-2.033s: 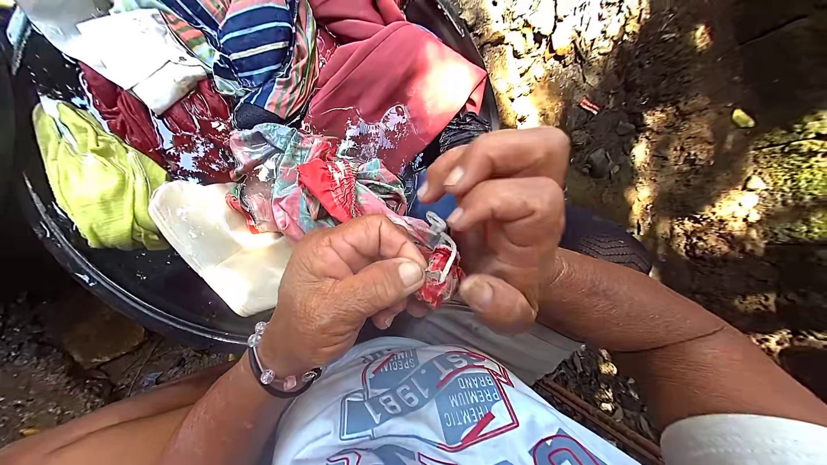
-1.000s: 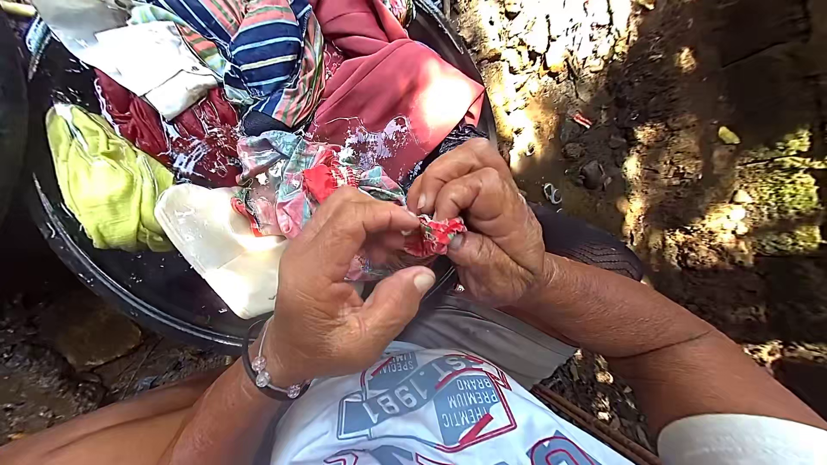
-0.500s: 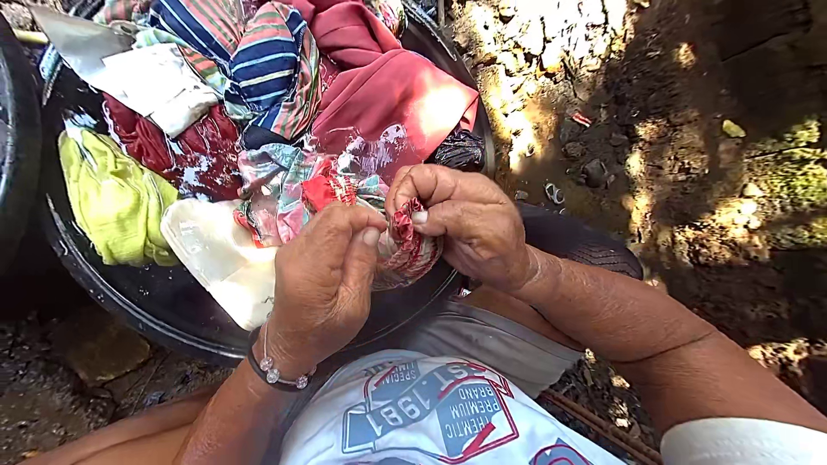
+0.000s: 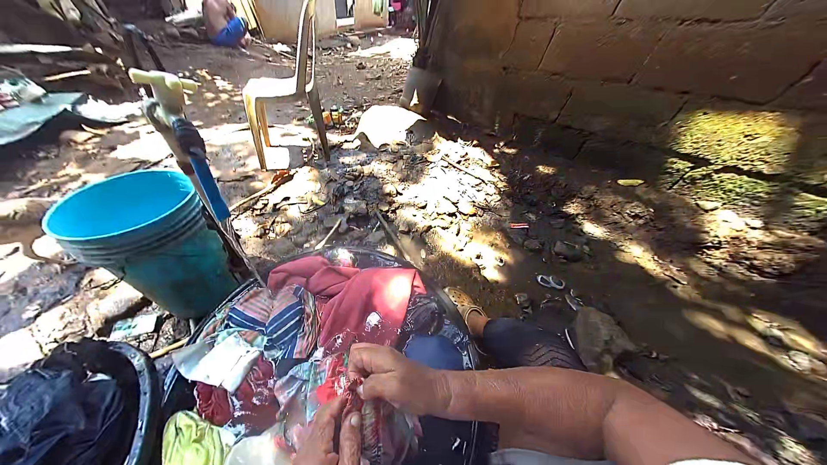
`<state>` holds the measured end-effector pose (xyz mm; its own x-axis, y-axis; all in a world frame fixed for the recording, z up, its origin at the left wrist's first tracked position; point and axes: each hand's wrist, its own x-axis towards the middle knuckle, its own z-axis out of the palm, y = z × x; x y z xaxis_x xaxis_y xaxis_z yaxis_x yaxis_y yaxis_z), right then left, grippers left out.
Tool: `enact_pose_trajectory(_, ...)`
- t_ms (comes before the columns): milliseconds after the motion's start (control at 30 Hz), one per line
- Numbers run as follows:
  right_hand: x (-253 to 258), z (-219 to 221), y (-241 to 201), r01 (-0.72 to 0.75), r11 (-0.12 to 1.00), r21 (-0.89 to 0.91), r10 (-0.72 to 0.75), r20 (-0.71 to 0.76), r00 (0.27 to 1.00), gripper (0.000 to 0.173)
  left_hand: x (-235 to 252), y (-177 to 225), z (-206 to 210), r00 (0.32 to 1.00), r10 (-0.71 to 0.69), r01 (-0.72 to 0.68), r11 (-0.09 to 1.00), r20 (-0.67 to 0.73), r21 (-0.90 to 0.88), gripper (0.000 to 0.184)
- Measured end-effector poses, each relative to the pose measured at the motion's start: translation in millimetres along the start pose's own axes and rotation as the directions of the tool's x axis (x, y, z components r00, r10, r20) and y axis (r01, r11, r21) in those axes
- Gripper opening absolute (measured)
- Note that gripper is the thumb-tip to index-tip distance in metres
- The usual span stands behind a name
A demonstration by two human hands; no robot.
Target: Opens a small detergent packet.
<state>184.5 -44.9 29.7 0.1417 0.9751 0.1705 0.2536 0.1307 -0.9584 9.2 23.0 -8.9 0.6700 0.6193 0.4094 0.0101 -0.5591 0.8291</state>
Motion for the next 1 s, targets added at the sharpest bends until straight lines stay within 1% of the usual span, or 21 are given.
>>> enact_pose_trajectory(100,-0.3,-4.8,-3.1,0.085,0.994,-0.063,-0.085,0.004,0.996,0.013,3.1,0.7,-9.7,0.999,0.046,-0.045,0.997,-0.015,0.068,0.022)
enact_pose_trajectory(167,-2.4,-10.0,-5.2,0.148,0.981,-0.129,-0.15,-0.005,0.989,0.013,4.9,0.6,-15.0,0.997,0.067,-0.065,0.995,-0.026,0.078,0.021)
enact_pose_trajectory(333,-4.8,-21.9,-14.8,0.246,0.909,-0.336,-0.25,0.031,0.968,0.013,14.7,4.2,-22.9,0.992,0.122,-0.122,0.993,-0.015,-0.002,0.017)
enact_pose_trajectory(467,-3.5,-27.1,-22.2,0.225,0.872,-0.434,-0.228,0.047,0.973,0.012,24.2,11.9,-16.7,0.984,0.179,-0.179,0.983,0.011,0.032,0.021)
enact_pose_trajectory(500,-2.7,-29.1,-22.5,0.229,0.865,-0.446,-0.23,0.053,0.972,0.016,26.7,13.9,-15.4,0.98,0.199,-0.2,0.979,0.022,0.047,0.022)
enact_pose_trajectory(567,-1.2,-32.8,-20.1,0.28,0.851,-0.444,-0.273,0.081,0.958,0.032,30.9,15.8,-14.4,0.971,0.238,-0.24,0.967,0.039,0.08,0.023)
enact_pose_trajectory(600,-0.5,-33.4,-17.4,0.333,0.838,-0.432,-0.319,0.106,0.942,0.039,32.3,15.6,-14.3,0.967,0.252,-0.255,0.962,0.041,0.096,0.023)
enact_pose_trajectory(633,-0.1,-33.3,-14.5,0.385,0.822,-0.42,-0.361,0.139,0.922,0.043,33.1,15.3,-14.1,0.964,0.262,-0.265,0.958,0.041,0.111,0.023)
enact_pose_trajectory(667,0.0,-32.3,-12.1,0.429,0.804,-0.412,-0.394,0.173,0.903,0.043,33.7,15.1,-14.0,0.962,0.272,-0.275,0.953,0.041,0.125,0.023)
enact_pose_trajectory(700,0.1,-29.8,-9.9,0.466,0.784,-0.411,-0.424,0.193,0.885,0.039,34.3,15.4,-14.4,0.959,0.28,-0.284,0.949,0.043,0.14,0.023)
enact_pose_trajectory(767,0.6,-25.0,-8.7,0.503,0.757,-0.418,-0.459,0.208,0.864,0.02,36.0,16.8,-15.4,0.955,0.292,-0.296,0.94,0.047,0.171,0.023)
enact_pose_trajectory(800,0.7,-24.0,-9.9,0.499,0.757,-0.422,-0.458,0.204,0.866,0.014,36.8,18.1,-16.2,0.954,0.294,-0.298,0.938,0.05,0.178,0.023)
enact_pose_trajectory(867,-1.3,-26.0,-16.7,0.435,0.808,-0.397,-0.393,0.187,0.9,0.015,37.3,22.8,-18.6,0.956,0.286,-0.293,0.939,0.064,0.18,0.024)
enact_pose_trajectory(933,-4.1,-29.4,-20.0,0.35,0.883,-0.312,-0.307,0.18,0.935,0.019,36.2,27.9,-22.1,0.962,0.26,-0.27,0.951,0.082,0.154,0.025)
enact_pose_trajectory(1000,-6.4,-30.1,-14.5,0.311,0.931,-0.19,-0.28,0.172,0.944,0.018,33.0,29.2,-26.1,0.969,0.223,-0.232,0.968,0.103,0.091,0.025)
